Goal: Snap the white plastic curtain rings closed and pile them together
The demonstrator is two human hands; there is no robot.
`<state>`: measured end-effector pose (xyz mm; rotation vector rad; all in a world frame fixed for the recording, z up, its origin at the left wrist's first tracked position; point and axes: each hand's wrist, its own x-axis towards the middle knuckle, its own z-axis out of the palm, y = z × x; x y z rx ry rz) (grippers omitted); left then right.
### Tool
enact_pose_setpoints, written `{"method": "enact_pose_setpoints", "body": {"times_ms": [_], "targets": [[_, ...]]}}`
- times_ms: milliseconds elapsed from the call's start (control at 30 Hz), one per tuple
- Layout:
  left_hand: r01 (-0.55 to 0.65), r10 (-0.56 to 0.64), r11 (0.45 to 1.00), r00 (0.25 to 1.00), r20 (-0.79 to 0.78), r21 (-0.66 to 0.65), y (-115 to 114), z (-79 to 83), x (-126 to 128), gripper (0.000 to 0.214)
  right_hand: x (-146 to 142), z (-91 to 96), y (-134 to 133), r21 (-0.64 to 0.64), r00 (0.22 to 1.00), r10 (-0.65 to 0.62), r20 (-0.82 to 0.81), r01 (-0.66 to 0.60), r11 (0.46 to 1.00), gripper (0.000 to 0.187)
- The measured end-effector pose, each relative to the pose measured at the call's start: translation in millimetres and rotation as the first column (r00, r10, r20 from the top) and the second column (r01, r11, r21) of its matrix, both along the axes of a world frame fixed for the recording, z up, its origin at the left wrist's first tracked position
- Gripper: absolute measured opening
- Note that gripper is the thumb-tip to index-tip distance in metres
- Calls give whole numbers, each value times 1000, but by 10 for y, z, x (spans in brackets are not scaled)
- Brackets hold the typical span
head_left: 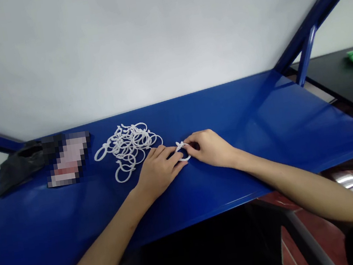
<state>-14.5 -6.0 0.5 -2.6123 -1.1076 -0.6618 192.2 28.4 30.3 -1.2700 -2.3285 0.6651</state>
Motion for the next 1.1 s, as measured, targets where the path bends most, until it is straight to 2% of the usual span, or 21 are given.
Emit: {"method": "enact_pose_setpoints", "body": {"times_ms": [133, 233, 333, 400, 467, 600, 767, 867, 967, 1033, 1100], "targets": [[19, -19, 998, 1000, 11, -67, 20, 15, -29, 18, 22, 18, -3, -25, 1000, 5, -14, -5, 1000, 31], [36, -32, 994, 998, 46, -105, 32, 22, -49, 17, 57, 50, -15, 140, 996, 83, 22, -86, 986, 34], [45, -36, 992, 997, 75, -117, 40, 22, -70, 17, 93, 69, -24, 320, 948, 266, 176, -310, 895, 26], [46, -38, 993, 996, 80, -106, 44, 17, -80, 17, 97, 59, -24, 343, 882, 358, 308, -454, 822, 31], [46, -40, 995, 997, 71, -90, 48, 11, -85, 17, 80, 33, -25, 322, 826, 376, 421, -523, 789, 30], [25, -24, 999, 999, 31, -34, 54, 8, -73, 18, 26, -7, -32, 290, 787, 338, 515, -532, 796, 23], [-20, 18, 998, 999, 33, 65, 38, 66, -69, 19, 17, 15, -28, 340, 799, 336, 498, -536, 772, 22], [-67, 52, 981, 995, 84, 182, 19, 102, -91, 17, 25, 33, -30, 390, 812, 331, 481, -536, 749, 21], [34, -49, 978, 997, 67, 208, 11, 124, -123, 11, 32, 23, -44, 430, 814, 351, 464, -553, 714, 21], [147, -148, 980, 989, -4, 134, 15, 136, -139, 16, 32, -6, -57, 442, 799, 376, 470, -582, 683, 23], [195, -188, 978, 978, -88, 78, 21, 142, -142, 25, 25, -45, -69, 450, 785, 386, 485, -602, 659, 25]]}}
